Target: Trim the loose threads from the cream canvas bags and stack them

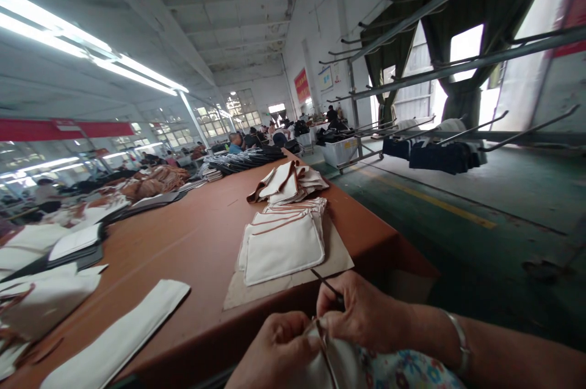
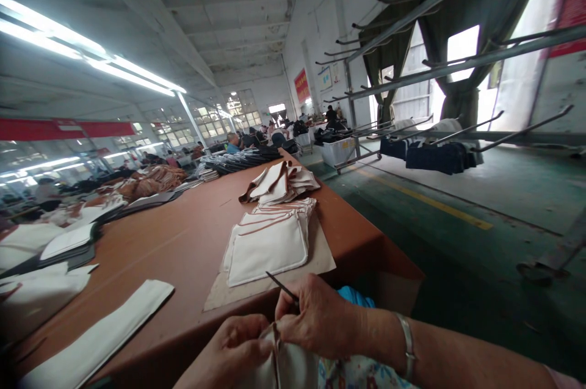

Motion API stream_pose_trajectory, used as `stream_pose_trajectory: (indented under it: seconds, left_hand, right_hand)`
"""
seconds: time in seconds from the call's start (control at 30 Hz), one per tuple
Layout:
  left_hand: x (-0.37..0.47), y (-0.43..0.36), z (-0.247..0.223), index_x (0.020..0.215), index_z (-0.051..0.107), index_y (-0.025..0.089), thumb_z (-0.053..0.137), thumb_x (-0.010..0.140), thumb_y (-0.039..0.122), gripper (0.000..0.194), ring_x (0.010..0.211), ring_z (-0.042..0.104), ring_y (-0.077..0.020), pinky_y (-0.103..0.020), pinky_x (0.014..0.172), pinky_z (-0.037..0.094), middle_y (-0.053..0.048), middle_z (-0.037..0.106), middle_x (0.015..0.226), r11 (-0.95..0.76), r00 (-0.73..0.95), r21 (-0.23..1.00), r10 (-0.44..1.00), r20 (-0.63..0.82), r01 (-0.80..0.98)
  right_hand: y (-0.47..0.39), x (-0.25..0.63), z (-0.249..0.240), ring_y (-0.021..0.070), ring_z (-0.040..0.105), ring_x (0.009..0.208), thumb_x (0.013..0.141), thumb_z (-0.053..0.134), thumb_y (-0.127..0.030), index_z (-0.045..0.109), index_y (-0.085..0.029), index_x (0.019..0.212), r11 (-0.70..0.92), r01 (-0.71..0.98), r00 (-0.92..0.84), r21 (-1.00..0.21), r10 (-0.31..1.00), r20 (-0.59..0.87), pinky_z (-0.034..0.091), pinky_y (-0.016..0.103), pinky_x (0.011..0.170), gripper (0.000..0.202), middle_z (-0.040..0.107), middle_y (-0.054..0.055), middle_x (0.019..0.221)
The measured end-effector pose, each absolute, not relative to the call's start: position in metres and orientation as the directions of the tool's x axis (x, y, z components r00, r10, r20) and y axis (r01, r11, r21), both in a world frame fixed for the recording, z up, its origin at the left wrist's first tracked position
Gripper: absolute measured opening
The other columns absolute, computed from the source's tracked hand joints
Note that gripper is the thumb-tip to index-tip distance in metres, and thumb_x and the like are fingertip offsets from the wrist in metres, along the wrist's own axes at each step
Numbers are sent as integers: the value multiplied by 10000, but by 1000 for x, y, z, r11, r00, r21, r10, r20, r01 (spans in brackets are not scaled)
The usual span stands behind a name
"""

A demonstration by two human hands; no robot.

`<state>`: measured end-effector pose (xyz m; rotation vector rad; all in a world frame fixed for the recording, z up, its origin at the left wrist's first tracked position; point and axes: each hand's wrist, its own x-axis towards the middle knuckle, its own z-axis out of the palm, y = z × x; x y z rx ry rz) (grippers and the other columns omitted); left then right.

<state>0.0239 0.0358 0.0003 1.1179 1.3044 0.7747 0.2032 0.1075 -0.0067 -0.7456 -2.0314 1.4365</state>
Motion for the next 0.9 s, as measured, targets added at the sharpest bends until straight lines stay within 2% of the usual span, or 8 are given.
stream_pose_trajectory:
  seconds: [0.13,0.27,0.43,0.6,0.67,0.73,0.83,0.9]
  left_hand:
    - [24,37,-2,608,522,165,804,565,603,522,465,269,-62,-228,462,172,67,387,511,339,148,925,919,-365,173]
    - [30,34,0,546,484,176,809,576,541,490,458,217,-54,-231,459,135,80,347,480,333,111,935,931,-347,126]
    - [35,25,5,537,475,176,806,595,460,440,437,226,-50,-222,442,140,74,370,477,303,156,953,941,-299,4]
    - [37,21,-2,532,435,188,767,671,513,485,438,253,-60,-220,439,171,77,322,480,292,115,952,953,-281,-92]
    - [39,19,-4,538,407,201,784,660,518,508,435,257,-60,-216,434,167,81,317,483,298,113,950,951,-287,-96]
    - [41,16,-1,558,436,193,783,665,531,496,450,273,-64,-214,438,165,71,348,498,288,116,956,953,-281,-53]
    - [43,11,9,617,499,175,720,723,591,482,478,255,-68,-218,452,152,63,360,530,251,126,964,957,-260,83]
    - [44,7,19,637,503,177,663,758,631,496,496,245,-75,-228,462,154,62,339,552,209,141,960,961,-236,186]
  right_hand:
    - [107,200,-15,82,457,537,676,550,-94,593,-149,665,523,92,-641,-847,682,352,311,181,486,71,554,-38,597]
    - [109,208,-21,111,474,572,762,503,-130,560,-164,698,887,-59,-649,-458,314,693,340,225,526,92,550,-5,651]
    - [110,224,-18,162,525,619,941,427,-177,614,-118,952,994,-57,-721,92,-104,685,382,287,539,196,594,40,730]
    - [106,232,-10,190,603,684,901,506,-171,648,-51,998,947,-130,-637,295,-308,707,435,299,546,210,663,123,857]
    - [103,235,-9,207,623,727,890,530,-184,659,-68,1001,949,-132,-662,286,-300,687,443,304,553,206,680,143,903]
    - [100,238,-11,213,628,758,897,523,-168,658,-95,1029,972,-143,-725,184,-230,649,454,305,594,203,687,137,900]
    - [95,241,-14,182,611,748,936,473,-193,647,-119,1030,940,-170,-748,-296,73,659,455,279,651,211,662,106,852]
    - [94,240,-12,146,579,698,982,432,-291,631,-120,1016,676,-169,-726,-717,407,554,446,250,638,264,633,72,812]
